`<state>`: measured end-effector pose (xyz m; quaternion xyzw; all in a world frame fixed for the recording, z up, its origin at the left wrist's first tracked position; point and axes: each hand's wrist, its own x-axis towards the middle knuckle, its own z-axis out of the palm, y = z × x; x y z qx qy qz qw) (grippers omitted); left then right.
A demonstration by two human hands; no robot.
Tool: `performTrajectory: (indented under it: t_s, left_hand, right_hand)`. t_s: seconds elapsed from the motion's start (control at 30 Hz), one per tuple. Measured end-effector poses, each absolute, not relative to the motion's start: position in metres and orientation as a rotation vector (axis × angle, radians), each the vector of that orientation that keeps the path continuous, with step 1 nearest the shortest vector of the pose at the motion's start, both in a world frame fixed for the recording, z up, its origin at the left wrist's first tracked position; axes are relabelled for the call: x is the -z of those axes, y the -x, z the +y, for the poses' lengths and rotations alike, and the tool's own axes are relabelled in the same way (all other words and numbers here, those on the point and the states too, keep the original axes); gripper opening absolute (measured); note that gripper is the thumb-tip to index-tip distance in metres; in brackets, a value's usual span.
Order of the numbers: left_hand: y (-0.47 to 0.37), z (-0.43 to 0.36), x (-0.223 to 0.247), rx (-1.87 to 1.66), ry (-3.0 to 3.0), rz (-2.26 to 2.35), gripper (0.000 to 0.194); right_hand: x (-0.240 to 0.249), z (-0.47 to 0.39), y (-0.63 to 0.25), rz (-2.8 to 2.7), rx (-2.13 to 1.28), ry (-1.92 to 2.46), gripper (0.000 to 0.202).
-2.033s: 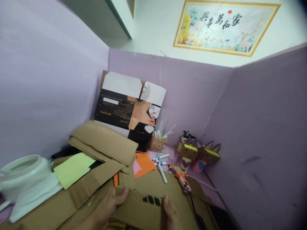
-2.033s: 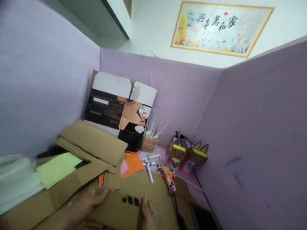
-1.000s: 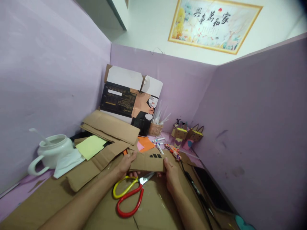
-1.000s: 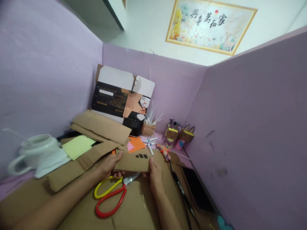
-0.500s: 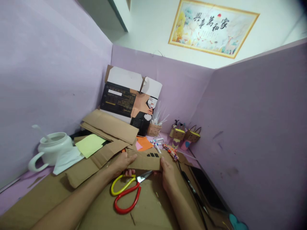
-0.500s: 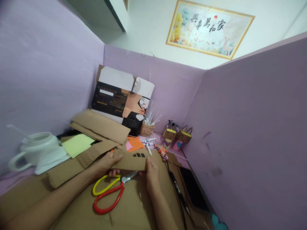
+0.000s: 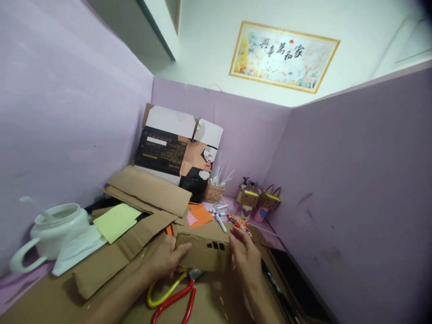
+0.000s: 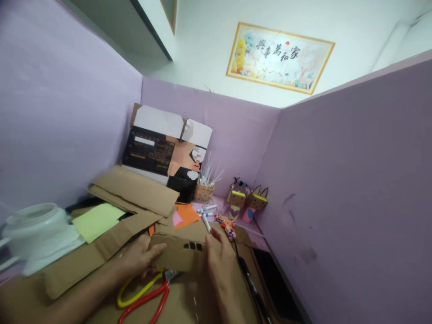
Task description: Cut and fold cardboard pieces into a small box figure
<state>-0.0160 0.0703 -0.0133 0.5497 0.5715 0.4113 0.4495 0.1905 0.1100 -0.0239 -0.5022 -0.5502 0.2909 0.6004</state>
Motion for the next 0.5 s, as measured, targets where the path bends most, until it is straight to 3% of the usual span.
performTrajectory:
  t_s: [0.13,0.23,0.33,0.5]
  left_hand:
    - [0.014,0.061,0.006,-0.937,-1.505,1.478,0.028]
    - [0.015,0.057,0.006,-0.927,-1.595,1.447,0.028]
    - [0.016,0.058,0.009,-0.874,-1.628,1.405,0.030]
    - [0.015,0.074,0.014,-1.040,-1.550,1.209,0.038]
  right_hand:
    - [0.005,0.090,-0.180,-1.585,-0.582,1.108,0.023]
    - [0.000,0.081,-0.166,-1.755,-0.780,1.028,0.026]
    - [0.005,0.083,-0.158,-1.909,-0.982,0.983,0.016]
    - [0.013,0.097,-0.156,-1.794,-1.285,1.024,0.031]
